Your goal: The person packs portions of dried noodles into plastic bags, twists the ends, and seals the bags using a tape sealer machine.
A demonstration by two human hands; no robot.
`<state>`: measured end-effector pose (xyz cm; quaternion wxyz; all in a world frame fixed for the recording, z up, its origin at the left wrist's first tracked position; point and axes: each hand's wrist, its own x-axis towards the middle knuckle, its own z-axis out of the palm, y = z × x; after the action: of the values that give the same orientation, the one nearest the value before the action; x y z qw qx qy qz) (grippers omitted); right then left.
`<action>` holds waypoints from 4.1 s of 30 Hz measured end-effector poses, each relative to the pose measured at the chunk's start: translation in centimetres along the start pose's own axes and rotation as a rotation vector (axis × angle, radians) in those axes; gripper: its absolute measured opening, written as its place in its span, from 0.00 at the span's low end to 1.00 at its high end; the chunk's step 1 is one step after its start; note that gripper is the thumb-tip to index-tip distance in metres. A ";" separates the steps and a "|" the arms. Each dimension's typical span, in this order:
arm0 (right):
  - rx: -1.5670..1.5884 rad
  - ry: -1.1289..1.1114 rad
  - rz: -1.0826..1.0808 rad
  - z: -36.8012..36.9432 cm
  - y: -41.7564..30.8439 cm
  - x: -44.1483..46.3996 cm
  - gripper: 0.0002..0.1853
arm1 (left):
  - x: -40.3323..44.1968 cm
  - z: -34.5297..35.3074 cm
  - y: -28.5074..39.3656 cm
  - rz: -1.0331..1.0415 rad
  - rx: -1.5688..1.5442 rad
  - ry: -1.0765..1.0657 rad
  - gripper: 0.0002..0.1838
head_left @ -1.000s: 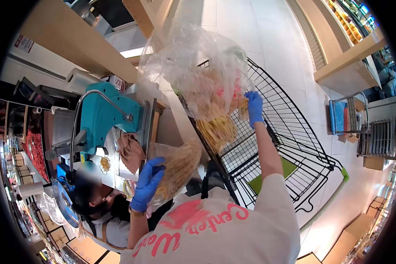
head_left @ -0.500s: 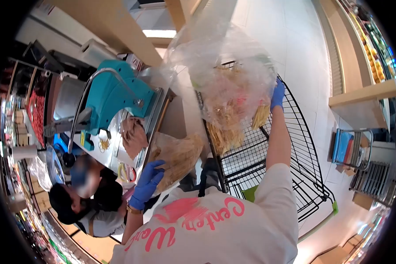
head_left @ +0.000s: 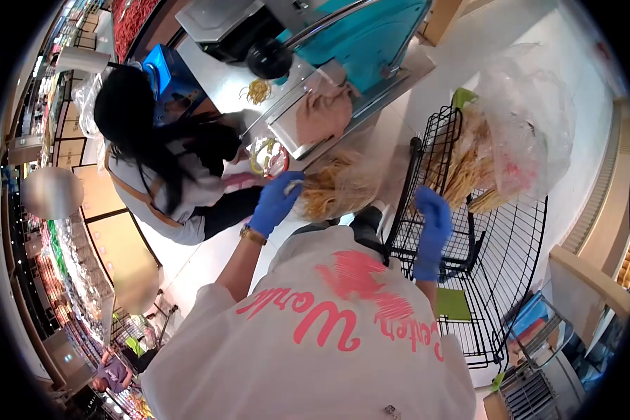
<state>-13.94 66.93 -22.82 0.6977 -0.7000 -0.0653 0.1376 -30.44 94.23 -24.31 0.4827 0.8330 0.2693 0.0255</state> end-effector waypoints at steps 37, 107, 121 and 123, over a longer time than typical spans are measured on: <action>-0.198 -0.454 -0.476 14.8 0.5 -3.6 0.44 | 1.9 -7.6 5.2 0.511 -0.518 -0.552 0.18; 1.177 -0.323 0.573 7.2 -0.1 2.1 0.35 | 5.1 -13.5 35.1 0.952 -0.943 -0.534 0.15; 1.202 0.009 0.490 5.4 1.6 0.8 0.28 | 5.0 -10.5 30.3 0.891 -0.251 -0.288 0.19; 1.187 0.016 0.471 4.9 1.1 0.7 0.27 | 5.2 -11.0 30.2 0.906 -0.248 -0.253 0.19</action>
<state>-14.77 71.86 -23.96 0.9182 -0.1908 0.1828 0.2950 -16.47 93.61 5.13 0.5477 0.7992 -0.1864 0.1633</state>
